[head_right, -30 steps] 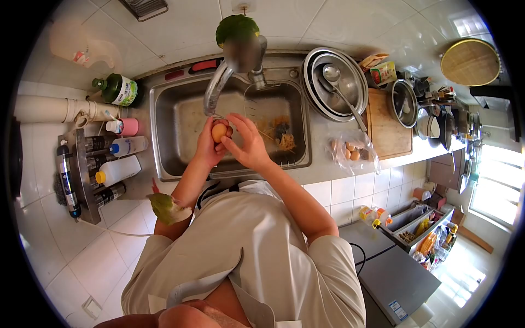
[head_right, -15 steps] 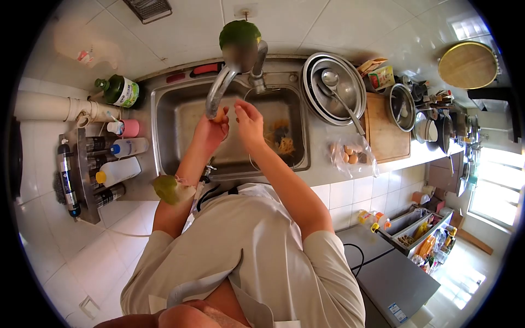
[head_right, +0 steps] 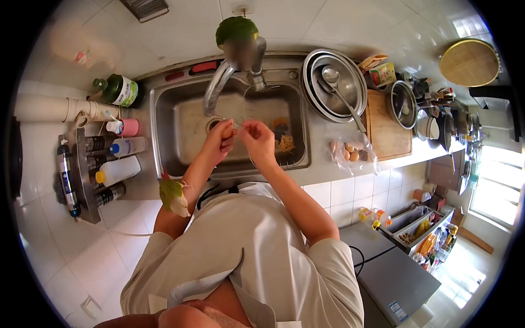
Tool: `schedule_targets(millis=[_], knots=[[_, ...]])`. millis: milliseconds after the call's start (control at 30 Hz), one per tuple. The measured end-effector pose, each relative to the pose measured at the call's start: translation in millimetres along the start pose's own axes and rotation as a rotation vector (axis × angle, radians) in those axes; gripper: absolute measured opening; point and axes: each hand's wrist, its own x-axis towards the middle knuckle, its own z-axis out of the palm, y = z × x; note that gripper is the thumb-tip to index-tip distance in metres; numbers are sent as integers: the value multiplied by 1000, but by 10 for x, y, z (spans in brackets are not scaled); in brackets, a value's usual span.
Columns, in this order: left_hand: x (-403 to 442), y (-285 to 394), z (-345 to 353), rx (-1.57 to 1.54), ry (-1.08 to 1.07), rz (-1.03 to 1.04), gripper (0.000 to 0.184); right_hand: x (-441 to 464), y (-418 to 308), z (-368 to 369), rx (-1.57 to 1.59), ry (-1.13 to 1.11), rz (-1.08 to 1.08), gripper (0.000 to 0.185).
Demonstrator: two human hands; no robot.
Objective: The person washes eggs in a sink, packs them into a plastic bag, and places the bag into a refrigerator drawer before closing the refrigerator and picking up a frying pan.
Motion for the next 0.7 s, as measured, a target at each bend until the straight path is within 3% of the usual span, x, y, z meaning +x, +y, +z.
schedule_targets(millis=[133,233,300,433,467,533,700], knots=[[43,-9,-152,-32,-28,-46,23,-349,-369,80,92,-417,46,15],[61,42,-164,-15,5,-7,23,-544,-676,61,-61,-1000,97,21],[60,80,-176,-24,2,12,23,-624,-1173,90,117,-1118,160,30],[32,152,-141,-17,3,-6,23,-459,-1021,51,252,-1079,211,45],[-1,171,-95,-18,25,-6,23,-386,-802,65,335,-1006,109,38],[108,62,-104,-58,141,58,23,-191,-417,11,309,-828,157,33],[-17,172,-173,-73,-97,-18,32,97,-159,13,-27,-399,102,29]])
